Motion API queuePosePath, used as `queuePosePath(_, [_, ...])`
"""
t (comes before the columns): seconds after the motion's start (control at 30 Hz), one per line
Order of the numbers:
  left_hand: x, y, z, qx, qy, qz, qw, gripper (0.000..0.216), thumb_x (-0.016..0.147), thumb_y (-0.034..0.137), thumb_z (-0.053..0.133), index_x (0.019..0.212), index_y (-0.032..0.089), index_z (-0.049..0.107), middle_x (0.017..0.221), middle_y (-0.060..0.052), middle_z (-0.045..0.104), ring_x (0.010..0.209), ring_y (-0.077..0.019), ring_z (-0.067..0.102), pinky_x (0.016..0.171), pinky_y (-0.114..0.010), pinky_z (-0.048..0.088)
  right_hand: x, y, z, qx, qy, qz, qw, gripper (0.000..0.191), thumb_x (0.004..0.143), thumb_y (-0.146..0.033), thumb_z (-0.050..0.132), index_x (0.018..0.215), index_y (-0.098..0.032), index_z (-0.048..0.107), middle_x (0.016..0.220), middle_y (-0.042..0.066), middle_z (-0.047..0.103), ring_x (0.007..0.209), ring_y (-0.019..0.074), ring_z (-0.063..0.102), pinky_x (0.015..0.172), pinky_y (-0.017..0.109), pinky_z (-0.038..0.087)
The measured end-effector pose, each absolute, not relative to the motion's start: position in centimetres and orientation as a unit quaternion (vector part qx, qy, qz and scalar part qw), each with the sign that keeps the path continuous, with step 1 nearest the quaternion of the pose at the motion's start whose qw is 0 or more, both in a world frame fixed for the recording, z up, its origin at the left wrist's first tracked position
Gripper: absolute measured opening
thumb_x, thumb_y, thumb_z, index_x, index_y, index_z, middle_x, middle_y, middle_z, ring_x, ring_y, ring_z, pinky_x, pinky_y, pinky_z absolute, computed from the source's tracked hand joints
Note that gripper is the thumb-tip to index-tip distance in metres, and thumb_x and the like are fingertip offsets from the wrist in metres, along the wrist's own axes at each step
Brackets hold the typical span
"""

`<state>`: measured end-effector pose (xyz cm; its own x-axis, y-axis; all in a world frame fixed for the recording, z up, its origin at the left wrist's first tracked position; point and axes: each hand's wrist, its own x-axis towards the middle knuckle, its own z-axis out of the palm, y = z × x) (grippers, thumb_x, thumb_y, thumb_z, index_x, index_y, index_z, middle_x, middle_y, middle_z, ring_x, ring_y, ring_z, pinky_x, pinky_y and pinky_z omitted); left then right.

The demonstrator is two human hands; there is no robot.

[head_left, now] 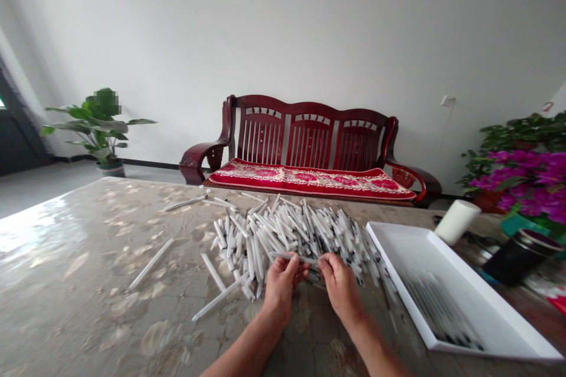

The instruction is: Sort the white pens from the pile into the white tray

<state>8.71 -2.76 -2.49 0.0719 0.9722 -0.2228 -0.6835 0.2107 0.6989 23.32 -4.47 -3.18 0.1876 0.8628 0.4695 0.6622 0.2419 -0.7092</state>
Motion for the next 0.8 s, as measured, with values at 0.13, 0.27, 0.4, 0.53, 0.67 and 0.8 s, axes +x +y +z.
queuePosePath(0.13, [8.9, -2.9, -2.6, 0.215, 0.34, 0.593, 0.698, 0.056, 0.043, 0.049, 0.096, 0.075, 0.016, 0.064, 0.066, 0.0, 0.07, 0.063, -0.0149, 0.07, 0.06, -0.024, 0.057, 22.9, -4.8, -2.5, -0.619, -0.641, 0.103, 0.443, 0.051, 0.099, -0.056, 0.033, 0.073, -0.022, 0.062, 0.061, 0.004, 0.065, 0.058, 0.0184, 0.062, 0.054, 0.025, 0.04])
queuePosePath(0.27, [8.9, -2.9, -2.5, 0.207, 0.344, 0.594, 0.697, 0.056, 0.042, 0.049, 0.096, 0.074, 0.016, 0.064, 0.066, -0.001, 0.07, 0.064, -0.0152, 0.07, 0.06, -0.024, 0.057, 22.7, -5.1, -1.8, -0.601, -0.649, 0.115, 0.452, 0.048, 0.099, -0.056, 0.034, 0.083, -0.021, 0.064, 0.073, 0.005, 0.07, 0.066, 0.0185, 0.064, 0.061, 0.025, 0.044])
queuePosePath(0.4, [9.0, -3.0, -2.4, 0.213, 0.339, 0.584, 0.706, 0.056, 0.042, 0.049, 0.096, 0.074, 0.016, 0.065, 0.065, -0.001, 0.071, 0.063, -0.0151, 0.07, 0.059, -0.024, 0.057, 22.8, -5.2, -1.9, -0.614, -0.65, 0.113, 0.433, 0.053, 0.097, -0.059, 0.033, 0.069, -0.022, 0.058, 0.061, 0.004, 0.063, 0.057, 0.0178, 0.059, 0.055, 0.026, 0.039])
queuePosePath(0.53, [9.0, -3.1, -2.5, 0.209, 0.341, 0.585, 0.706, 0.056, 0.041, 0.05, 0.096, 0.073, 0.016, 0.064, 0.065, -0.001, 0.07, 0.063, -0.0154, 0.07, 0.059, -0.024, 0.057, 23.1, -5.3, -2.0, -0.626, -0.638, 0.159, 0.418, 0.058, 0.099, -0.06, 0.026, 0.067, -0.022, 0.057, 0.055, 0.003, 0.061, 0.052, 0.0175, 0.057, 0.052, 0.026, 0.036])
queuePosePath(0.67, [9.0, -3.1, -2.4, 0.206, 0.344, 0.59, 0.701, 0.055, 0.042, 0.05, 0.096, 0.073, 0.016, 0.064, 0.065, -0.001, 0.07, 0.064, -0.0163, 0.071, 0.06, -0.024, 0.057, 23.0, -5.3, -1.9, -0.603, -0.656, 0.137, 0.433, 0.045, 0.097, -0.056, 0.039, 0.082, -0.021, 0.062, 0.068, 0.003, 0.067, 0.062, 0.0176, 0.061, 0.058, 0.025, 0.04])
queuePosePath(0.8, [9.0, -3.3, -2.5, 0.219, 0.344, 0.585, 0.701, 0.055, 0.044, 0.05, 0.095, 0.075, 0.016, 0.065, 0.065, -0.001, 0.07, 0.064, -0.0159, 0.071, 0.061, -0.025, 0.058, 23.0, -5.1, -2.2, -0.626, -0.645, 0.131, 0.418, 0.053, 0.099, -0.057, 0.032, 0.067, -0.022, 0.057, 0.057, 0.002, 0.061, 0.055, 0.0169, 0.058, 0.055, 0.026, 0.036])
